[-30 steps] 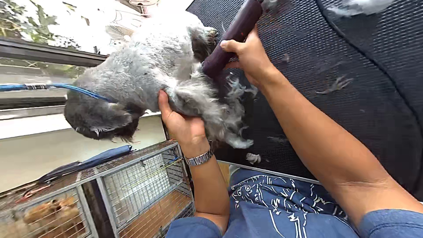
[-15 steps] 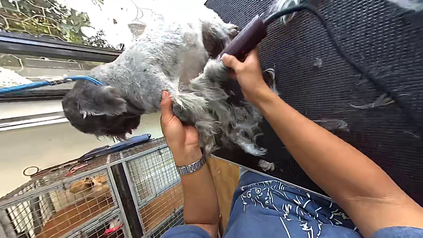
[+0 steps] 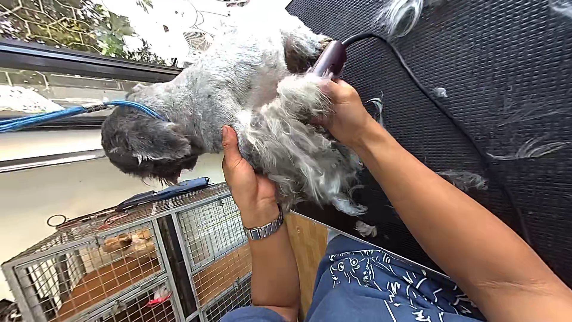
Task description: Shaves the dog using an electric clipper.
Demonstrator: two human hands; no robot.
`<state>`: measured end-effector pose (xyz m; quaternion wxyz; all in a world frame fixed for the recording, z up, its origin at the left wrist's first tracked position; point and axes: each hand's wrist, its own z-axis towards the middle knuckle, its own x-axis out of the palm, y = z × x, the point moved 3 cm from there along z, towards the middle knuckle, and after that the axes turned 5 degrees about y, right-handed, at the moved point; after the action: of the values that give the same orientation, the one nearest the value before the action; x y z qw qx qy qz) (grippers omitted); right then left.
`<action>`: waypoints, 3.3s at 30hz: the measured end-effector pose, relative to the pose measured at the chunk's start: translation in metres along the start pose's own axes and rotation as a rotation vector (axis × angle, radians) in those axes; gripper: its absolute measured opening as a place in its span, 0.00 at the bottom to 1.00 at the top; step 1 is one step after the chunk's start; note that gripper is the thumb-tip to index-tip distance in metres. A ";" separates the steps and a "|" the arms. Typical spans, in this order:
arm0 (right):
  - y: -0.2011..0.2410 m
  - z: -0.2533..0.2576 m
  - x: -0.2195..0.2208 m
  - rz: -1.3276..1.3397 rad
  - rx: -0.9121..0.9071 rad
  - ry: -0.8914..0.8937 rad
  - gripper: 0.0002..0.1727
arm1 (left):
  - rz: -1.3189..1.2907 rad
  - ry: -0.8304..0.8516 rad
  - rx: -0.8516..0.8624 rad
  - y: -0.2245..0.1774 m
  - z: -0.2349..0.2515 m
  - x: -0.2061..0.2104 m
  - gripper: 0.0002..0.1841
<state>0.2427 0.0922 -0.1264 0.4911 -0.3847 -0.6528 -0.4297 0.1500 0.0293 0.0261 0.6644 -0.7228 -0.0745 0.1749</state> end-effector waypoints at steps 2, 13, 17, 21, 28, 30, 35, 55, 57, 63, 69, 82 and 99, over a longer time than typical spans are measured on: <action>-0.003 0.004 0.000 -0.020 -0.043 -0.086 0.25 | -0.012 -0.002 -0.009 -0.001 -0.001 -0.002 0.19; -0.021 -0.016 0.013 0.047 0.106 -0.009 0.14 | -0.045 -0.023 -0.021 0.001 0.003 -0.012 0.19; -0.015 -0.017 0.004 -0.007 -0.011 0.021 0.11 | -0.019 -0.034 -0.041 0.002 0.004 -0.014 0.19; -0.020 -0.003 0.000 -0.005 -0.163 -0.184 0.31 | -0.035 -0.025 -0.030 0.000 0.004 -0.013 0.19; -0.033 -0.009 0.019 -0.011 -0.193 -0.233 0.31 | -0.040 -0.022 -0.037 0.000 0.005 -0.013 0.21; -0.037 -0.013 0.023 0.022 -0.180 -0.215 0.29 | -0.040 -0.033 -0.041 0.000 0.005 -0.014 0.20; -0.036 -0.019 0.020 -0.013 -0.177 -0.221 0.24 | -0.056 -0.039 -0.035 0.001 0.005 -0.016 0.20; -0.032 -0.019 0.023 -0.068 -0.315 -0.395 0.33 | -0.055 0.013 -0.034 0.002 -0.001 -0.021 0.22; -0.034 -0.021 0.027 -0.058 -0.303 -0.380 0.31 | -0.062 0.019 -0.029 0.003 0.001 -0.021 0.22; -0.039 -0.032 0.037 -0.047 -0.184 -0.338 0.26 | 0.000 -0.019 0.001 0.003 -0.002 -0.024 0.21; -0.036 -0.038 0.044 -0.050 -0.077 -0.283 0.19 | -0.024 0.010 0.023 0.006 -0.005 -0.025 0.20; -0.035 -0.044 0.048 -0.020 -0.103 -0.355 0.16 | -0.013 0.038 0.064 0.013 -0.005 -0.032 0.20; -0.041 -0.044 0.020 -0.006 -0.369 -0.584 0.31 | 0.095 -0.094 0.163 0.007 -0.001 -0.033 0.27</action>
<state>0.2140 0.0382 -0.1082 0.2044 -0.5721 -0.6782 -0.4136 0.1191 0.0167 0.0241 0.7078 -0.6599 -0.0570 0.2453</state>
